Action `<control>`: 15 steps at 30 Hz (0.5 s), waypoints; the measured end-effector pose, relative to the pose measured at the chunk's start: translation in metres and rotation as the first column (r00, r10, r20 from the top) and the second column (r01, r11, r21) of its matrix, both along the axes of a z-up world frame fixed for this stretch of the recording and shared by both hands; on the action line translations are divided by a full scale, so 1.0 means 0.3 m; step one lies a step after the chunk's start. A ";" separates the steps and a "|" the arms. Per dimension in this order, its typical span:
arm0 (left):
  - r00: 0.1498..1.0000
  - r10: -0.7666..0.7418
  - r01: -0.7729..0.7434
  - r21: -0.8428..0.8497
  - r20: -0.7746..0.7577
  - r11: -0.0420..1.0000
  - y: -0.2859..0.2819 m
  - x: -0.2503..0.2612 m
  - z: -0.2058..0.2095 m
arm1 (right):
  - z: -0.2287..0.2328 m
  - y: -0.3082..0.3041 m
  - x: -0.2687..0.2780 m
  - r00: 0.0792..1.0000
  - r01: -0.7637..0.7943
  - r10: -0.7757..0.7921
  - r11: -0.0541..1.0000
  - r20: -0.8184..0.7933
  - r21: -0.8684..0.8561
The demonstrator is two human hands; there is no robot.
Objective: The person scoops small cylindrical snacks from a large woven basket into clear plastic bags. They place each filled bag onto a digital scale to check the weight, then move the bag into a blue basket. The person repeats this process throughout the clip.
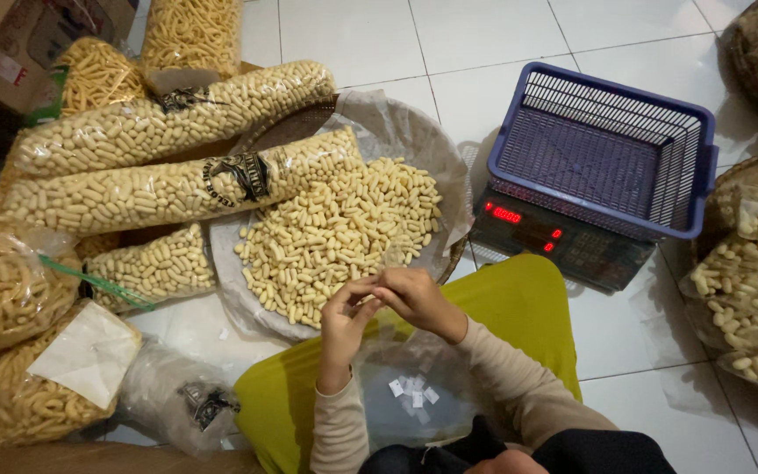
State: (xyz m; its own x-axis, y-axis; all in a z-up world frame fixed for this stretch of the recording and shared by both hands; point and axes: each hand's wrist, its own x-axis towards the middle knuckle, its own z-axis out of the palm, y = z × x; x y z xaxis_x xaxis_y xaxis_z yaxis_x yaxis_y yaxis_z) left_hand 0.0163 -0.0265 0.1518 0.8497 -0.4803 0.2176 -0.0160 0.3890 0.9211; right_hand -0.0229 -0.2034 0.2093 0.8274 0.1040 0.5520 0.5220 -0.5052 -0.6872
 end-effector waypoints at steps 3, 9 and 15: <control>0.999 -0.007 0.006 -0.025 -0.049 1.000 -0.001 0.003 -0.002 | -0.020 -0.006 0.002 1.000 -0.015 0.015 1.000 -0.003 0.007; 0.981 0.098 -0.171 0.513 0.167 0.841 -0.016 -0.017 0.054 | -0.082 -0.013 0.029 0.986 -0.166 0.167 0.986 0.010 -0.007; 0.741 0.252 -0.640 0.542 0.623 0.545 0.046 0.009 0.119 | -0.053 0.011 0.010 0.984 0.139 -0.129 0.988 0.126 -0.070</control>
State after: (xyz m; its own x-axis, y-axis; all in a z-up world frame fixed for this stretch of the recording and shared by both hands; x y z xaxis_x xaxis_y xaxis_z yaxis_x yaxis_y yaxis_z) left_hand 0.0190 -0.0127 0.1875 0.8930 -0.2216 0.3917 -0.4475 -0.5290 0.7210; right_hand -0.0198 -0.2002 0.1934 0.7646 0.0433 0.6431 0.5225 -0.6259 -0.5790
